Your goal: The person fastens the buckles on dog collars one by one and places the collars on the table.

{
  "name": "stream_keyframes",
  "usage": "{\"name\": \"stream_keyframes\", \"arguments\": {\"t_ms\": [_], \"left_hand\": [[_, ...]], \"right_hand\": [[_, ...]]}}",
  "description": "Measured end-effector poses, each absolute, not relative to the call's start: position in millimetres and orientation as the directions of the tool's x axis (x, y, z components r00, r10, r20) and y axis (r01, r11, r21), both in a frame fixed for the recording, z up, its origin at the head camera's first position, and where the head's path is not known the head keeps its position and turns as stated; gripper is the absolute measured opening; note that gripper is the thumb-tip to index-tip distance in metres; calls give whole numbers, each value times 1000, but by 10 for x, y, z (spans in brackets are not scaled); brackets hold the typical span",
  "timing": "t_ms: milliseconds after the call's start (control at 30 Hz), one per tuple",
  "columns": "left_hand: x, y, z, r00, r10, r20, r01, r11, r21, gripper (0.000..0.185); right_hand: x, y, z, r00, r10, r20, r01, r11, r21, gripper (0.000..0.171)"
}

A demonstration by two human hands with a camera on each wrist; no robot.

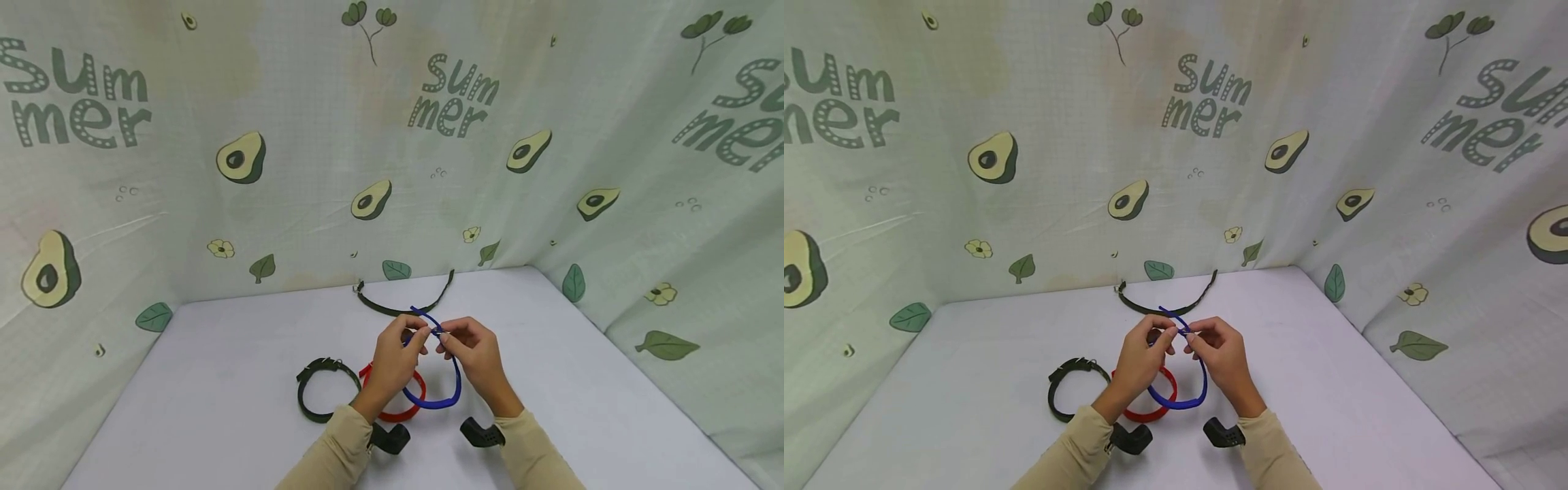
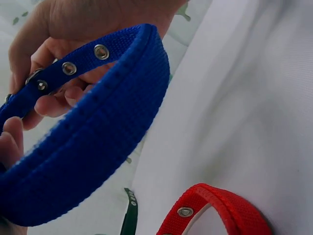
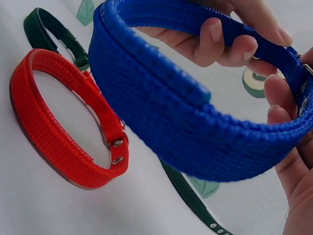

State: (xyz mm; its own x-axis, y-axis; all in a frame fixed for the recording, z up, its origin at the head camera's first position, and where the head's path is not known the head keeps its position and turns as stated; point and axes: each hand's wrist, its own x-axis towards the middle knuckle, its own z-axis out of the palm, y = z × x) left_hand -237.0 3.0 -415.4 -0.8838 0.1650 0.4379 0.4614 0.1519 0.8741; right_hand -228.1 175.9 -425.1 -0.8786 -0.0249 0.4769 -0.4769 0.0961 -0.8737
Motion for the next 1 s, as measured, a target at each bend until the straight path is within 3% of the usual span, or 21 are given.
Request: {"name": "stream_keyframes", "arguments": {"t_ms": [233,500,1000], "left_hand": [[-2420,-30,-4131,-920,244,307,334,78,939,35],[-2417,-45,-4140,-951,256,175,186,17,982,32],[-2396,-55,-4095,-944,261,203,213,11,977,36]], "right_hand": [[-2300,1778,-4250,-859,44,511,-510,36,-860,13],[-2315,1786,-4257,-840,66,539,-541,-5,-841,8],[-2304,1785,-4202,-836,67,545,-545,22,-838,13]]}}
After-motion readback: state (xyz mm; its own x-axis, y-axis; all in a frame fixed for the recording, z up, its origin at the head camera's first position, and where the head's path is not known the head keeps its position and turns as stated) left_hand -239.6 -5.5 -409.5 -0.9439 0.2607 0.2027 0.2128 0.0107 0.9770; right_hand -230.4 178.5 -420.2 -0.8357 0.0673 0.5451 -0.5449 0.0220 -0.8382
